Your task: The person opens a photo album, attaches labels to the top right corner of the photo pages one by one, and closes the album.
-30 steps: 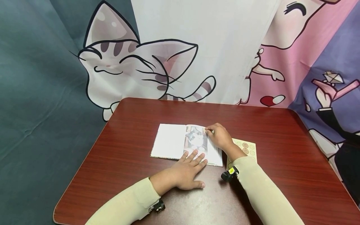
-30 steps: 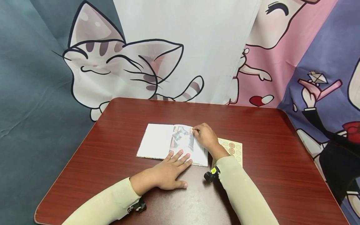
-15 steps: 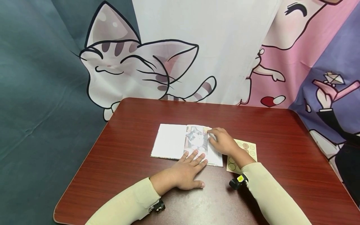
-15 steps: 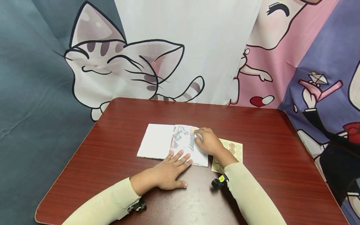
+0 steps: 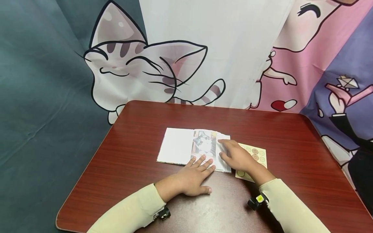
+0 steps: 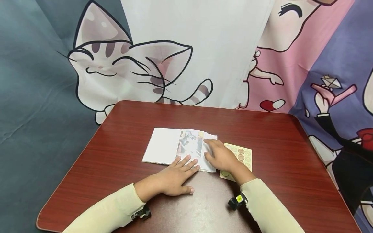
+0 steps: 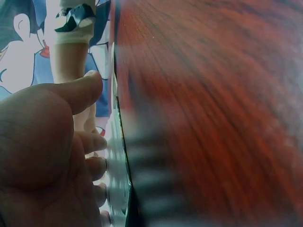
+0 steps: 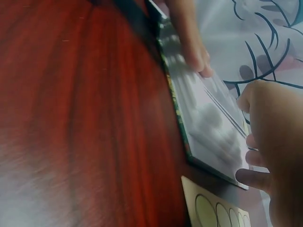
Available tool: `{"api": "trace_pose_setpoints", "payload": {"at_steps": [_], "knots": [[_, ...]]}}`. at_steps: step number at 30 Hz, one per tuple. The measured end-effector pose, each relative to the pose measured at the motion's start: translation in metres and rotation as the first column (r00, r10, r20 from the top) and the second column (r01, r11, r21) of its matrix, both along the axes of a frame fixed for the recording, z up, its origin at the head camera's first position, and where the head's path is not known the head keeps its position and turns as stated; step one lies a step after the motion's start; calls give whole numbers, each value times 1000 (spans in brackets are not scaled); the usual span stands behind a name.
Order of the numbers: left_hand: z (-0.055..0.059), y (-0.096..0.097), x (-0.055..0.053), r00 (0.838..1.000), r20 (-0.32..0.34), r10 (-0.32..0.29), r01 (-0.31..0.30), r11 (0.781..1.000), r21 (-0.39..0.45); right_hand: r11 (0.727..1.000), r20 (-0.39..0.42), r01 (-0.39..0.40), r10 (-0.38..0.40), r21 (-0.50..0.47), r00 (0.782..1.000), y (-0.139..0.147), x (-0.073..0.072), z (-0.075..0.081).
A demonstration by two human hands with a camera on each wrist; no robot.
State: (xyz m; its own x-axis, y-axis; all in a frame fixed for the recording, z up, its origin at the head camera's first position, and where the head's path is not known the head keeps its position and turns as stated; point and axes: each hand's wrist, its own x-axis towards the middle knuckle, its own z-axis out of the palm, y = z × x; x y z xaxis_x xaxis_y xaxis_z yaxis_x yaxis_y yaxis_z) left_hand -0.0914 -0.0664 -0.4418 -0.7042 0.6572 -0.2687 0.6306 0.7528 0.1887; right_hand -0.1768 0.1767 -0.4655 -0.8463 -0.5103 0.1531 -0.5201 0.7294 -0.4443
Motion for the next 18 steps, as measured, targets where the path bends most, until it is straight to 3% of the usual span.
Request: {"api": "trace_pose_setpoints", "payload": {"at_steps": [7, 18], "knots": [[0, 0, -2, 1000, 2, -1, 1, 1000, 15, 998, -13, -69, 69, 12, 998, 4, 18, 4], [2, 0, -1, 1000, 11, 4, -5, 1000, 19, 983, -59, -147, 154, 106, 986, 11, 36, -6]]}}
